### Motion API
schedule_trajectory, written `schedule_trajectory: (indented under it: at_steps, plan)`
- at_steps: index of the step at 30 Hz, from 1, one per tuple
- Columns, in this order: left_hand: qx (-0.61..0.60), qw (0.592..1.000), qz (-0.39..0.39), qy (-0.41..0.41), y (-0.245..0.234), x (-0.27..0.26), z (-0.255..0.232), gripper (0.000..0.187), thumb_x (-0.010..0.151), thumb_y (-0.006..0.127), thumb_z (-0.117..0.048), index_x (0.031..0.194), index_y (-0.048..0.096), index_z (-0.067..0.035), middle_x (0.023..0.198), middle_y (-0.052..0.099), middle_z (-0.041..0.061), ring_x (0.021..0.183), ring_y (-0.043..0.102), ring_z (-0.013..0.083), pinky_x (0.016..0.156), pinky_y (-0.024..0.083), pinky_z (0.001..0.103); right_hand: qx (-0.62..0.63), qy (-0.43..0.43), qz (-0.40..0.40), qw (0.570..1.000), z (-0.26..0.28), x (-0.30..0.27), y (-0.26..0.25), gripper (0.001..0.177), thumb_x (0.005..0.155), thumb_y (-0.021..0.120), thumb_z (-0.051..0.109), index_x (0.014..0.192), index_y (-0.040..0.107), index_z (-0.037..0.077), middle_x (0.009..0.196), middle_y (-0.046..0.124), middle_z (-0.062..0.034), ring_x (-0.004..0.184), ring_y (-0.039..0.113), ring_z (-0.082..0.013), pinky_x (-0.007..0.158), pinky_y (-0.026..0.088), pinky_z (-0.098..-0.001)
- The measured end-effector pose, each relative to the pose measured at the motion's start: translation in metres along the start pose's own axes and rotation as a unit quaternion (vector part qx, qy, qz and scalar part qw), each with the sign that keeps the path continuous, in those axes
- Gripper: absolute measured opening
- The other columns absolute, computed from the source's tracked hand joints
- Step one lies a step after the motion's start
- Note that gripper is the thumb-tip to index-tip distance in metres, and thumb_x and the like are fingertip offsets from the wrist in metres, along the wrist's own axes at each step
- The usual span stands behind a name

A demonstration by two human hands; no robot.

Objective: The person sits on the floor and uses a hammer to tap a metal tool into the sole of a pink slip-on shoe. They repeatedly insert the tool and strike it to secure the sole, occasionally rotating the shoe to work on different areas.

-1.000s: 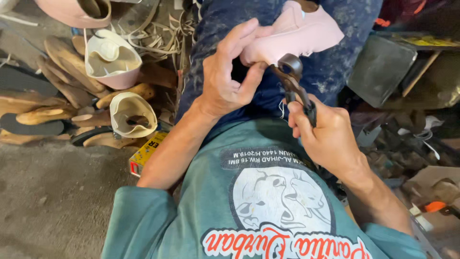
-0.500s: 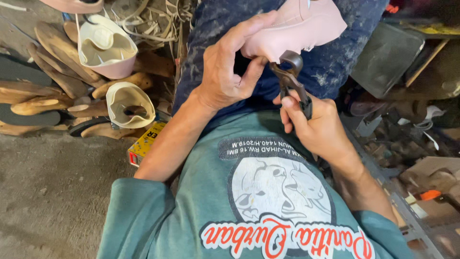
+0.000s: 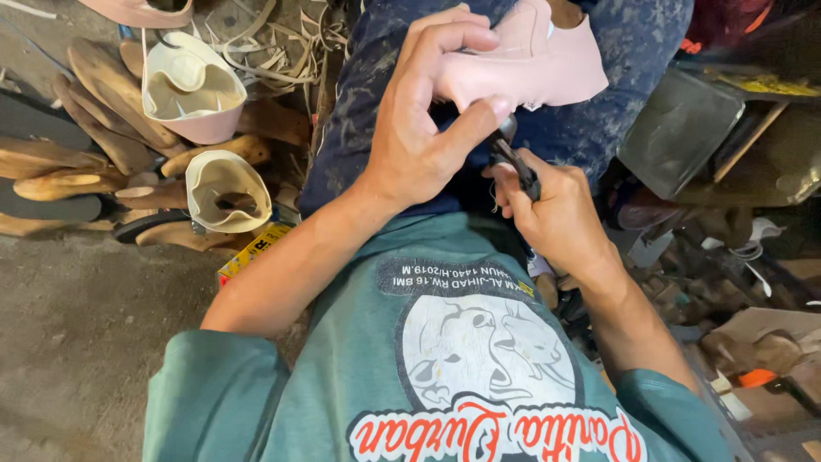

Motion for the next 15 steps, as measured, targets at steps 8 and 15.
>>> schedule_trajectory:
  at_steps: [8, 15]
  plan:
    - [0.026, 0.997, -0.020, 0.075, 0.000, 0.015, 0.017, 0.018, 0.098, 0.062, -0.021, 0.113, 0.060, -0.012, 0.093, 0.053, 0.000, 0.082, 0.052, 0.0162, 0.077, 0.041, 0.032, -0.023, -0.056, 0.065, 0.996, 0.000, 0.013, -0.016, 0.024, 0.111, 0.045, 0.017, 0.097, 0.059, 0.003, 0.089, 0.064, -0.0062, 0.081, 0.062, -0.0215, 0.081, 0.046, -0.0349]
    - [0.104, 0.981, -0.028, 0.164, -0.001, 0.020, 0.024, 0.029, 0.106, 0.060, -0.029, 0.127, 0.055, -0.010, 0.117, 0.064, 0.004, 0.092, 0.061, 0.0223, 0.087, 0.049, 0.037, -0.267, -0.036, 0.171, 0.948, -0.062, -0.070, -0.002, 0.073, 0.098, 0.057, 0.046, 0.150, 0.042, -0.002, 0.126, 0.052, -0.0243, 0.119, 0.050, -0.0419, 0.100, 0.042, -0.0490]
Point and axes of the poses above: each hand's wrist, its own x-axis towards the middle knuckle, its own y-axis out of the palm, z = x × y, the point moved 9 cm from there along x, towards the middle knuckle
